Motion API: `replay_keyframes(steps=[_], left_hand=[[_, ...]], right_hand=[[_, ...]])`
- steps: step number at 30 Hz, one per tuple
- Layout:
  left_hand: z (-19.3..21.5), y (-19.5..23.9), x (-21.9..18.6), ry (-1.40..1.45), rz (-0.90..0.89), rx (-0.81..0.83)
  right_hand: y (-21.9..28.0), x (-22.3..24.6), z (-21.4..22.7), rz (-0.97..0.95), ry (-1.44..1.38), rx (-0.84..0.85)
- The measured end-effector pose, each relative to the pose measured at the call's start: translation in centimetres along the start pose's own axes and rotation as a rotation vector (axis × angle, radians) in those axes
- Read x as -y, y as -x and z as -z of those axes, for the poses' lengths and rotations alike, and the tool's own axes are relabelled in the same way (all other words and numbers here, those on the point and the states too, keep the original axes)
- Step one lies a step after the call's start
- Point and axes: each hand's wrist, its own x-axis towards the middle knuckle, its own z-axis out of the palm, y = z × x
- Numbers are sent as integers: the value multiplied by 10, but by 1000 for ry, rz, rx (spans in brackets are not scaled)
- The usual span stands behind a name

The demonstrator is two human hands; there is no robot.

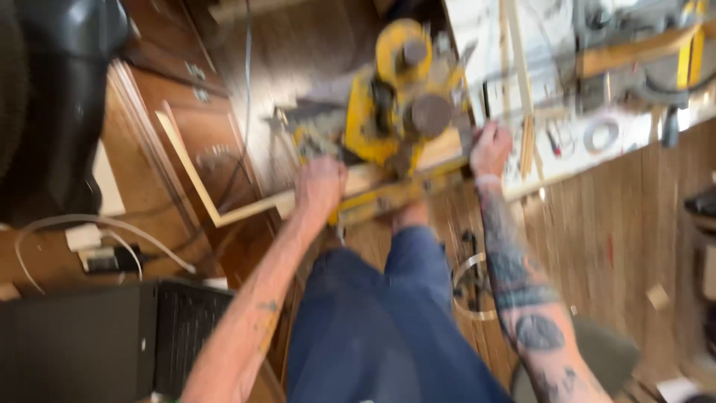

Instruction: Assembling a wooden picture frame by joining corners with a pneumatic underpinner machine

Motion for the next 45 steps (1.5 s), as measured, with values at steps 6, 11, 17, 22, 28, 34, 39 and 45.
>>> replay_keyframes(steps=[6,11,17,22,28,34,39,45], left_hand=[[15,3,-11,-1,29,-35],[-27,-2,3,78,113,-37],[-13,4,-3,141,49,-79],[-10,3,-2,69,37,-17],[-31,-4,5,71,-13,-77],[-33,-7,8,69,-10,-64],[-23,-4,3,51,1,-55],[-30,-6,7,48,6,-61]], right_hand=[[-8,-6,0,27,-16,-12],[0,-5,2,-25,38,8],[4,12,7,-9,11,3],[5,12,8,1,2,1],[7,13,9,24,-13,11],[2,6,8,25,-17,15],[6,16,9,30,-21,0],[7,15,7,33,-42,0]])
